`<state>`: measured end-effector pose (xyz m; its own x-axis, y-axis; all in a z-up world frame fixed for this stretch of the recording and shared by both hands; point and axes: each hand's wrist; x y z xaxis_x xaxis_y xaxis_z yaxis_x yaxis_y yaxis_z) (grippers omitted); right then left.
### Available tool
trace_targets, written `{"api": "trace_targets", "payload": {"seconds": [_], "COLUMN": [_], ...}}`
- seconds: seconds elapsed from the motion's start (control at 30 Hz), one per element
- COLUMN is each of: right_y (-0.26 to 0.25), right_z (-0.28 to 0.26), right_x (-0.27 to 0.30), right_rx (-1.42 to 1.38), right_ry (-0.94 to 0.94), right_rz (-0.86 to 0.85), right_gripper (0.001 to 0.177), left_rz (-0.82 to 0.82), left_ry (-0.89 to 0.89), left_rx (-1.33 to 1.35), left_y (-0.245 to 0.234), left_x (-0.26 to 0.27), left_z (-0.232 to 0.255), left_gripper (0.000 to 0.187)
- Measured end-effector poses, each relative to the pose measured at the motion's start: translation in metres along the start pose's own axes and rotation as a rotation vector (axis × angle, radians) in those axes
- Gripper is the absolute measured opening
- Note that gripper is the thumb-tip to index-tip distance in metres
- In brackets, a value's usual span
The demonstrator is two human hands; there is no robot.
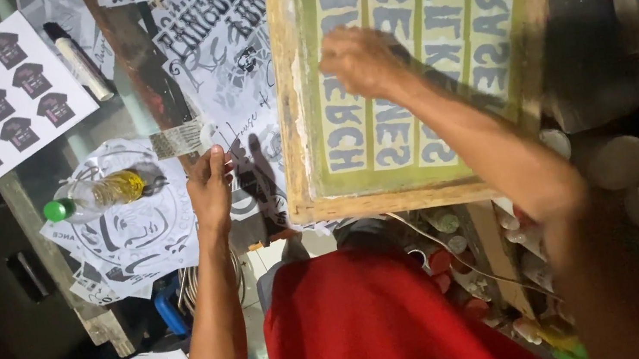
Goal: The person applies white letter stickers onto a wooden frame with a green background, smoothing them down with their hands. They then lift the frame to inspect the arrangement of the letters before continuing to apply more stickers.
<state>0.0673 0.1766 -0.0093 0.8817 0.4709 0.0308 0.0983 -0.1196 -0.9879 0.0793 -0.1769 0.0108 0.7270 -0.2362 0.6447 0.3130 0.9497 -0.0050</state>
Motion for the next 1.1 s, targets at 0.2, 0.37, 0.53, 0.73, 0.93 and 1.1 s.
{"api": "trace_targets", "payload": {"seconds": [0.2,0.37,0.53,0.73,0.93,1.1], "right_y": [0.036,0.065,0.054,0.054,0.024,-0.077], "right_z": [-0.027,-0.026,-0.026,-0.025,-0.029,-0.041], "right_x": [0.005,0.011,0.015,0.007,0.013,0.029], "right_rx": [-0.06,-0.109,-0.037,0.001,-0.048,-0.272], "right_ry": [-0.468,-0.606,-0.633,-0.623,-0.589,-0.37], "right_rz": [-0.125,-0.142,-0.14,-0.3,-0.369,-0.269], "right_gripper": [0.012,0.014,0.015,0.036,0.022,0.018], "left_rz": [0.079,0.114,0.116,0.129,0.097,0.0], "left_ry": [0.131,0.11,0.107,0.077,0.085,0.226], "left_rx": [-0.01,0.037,0.024,0.046,0.04,0.127], "left_y": [-0.015,-0.01,-0.009,0.007,0.02,0.044], "left_x": [-0.013,-0.004,0.002,0.012,0.021,0.015], "left_z": [-0.049,-0.061,-0.067,-0.05,-0.032,-0.039], "left_gripper": [0.049,0.046,0.044,0.046,0.05,0.049]}}
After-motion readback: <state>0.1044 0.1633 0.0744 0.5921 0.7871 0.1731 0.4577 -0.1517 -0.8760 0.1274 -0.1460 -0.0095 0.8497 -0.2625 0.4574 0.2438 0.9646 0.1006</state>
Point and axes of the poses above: each hand's wrist, its own x-axis away from the middle knuckle, its own y-axis out of the palm, z = x × y, and after that the axes turned 13 degrees about -z, right-handed
